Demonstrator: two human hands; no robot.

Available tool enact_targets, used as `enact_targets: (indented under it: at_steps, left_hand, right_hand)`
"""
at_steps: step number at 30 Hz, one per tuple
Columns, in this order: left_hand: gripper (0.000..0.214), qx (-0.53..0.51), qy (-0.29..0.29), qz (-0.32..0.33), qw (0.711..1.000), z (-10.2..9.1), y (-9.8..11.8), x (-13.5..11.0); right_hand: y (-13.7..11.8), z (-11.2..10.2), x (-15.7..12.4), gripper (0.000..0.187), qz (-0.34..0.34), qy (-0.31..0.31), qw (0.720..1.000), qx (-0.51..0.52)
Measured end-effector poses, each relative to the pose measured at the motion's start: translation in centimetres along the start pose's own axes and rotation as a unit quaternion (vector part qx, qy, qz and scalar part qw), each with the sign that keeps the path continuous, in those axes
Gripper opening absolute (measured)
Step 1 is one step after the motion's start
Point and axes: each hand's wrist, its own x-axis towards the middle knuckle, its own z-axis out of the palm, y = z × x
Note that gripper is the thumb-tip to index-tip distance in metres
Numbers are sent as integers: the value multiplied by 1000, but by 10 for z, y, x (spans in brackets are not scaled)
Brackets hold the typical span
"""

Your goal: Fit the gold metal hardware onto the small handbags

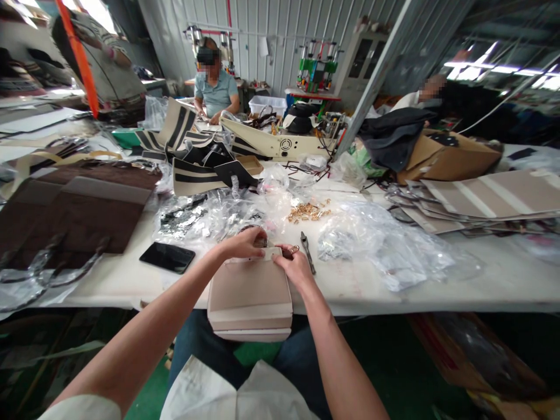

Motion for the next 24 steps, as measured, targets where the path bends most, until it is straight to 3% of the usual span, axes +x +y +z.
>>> enact_targets:
  at_steps: [5,11,24]
  left_hand:
    - [74,50,33,-10,998,10,9,8]
    - [39,91,4,-55,994,11,27,17]
    - [40,45,-38,-93,994,7,32,17]
  right_hand:
    - [3,-2,1,54,-17,-5,1000,-18]
    - [7,-6,4,53,-41,-2,998,-54]
    - [8,-4,2,48,-50,15,997,-51]
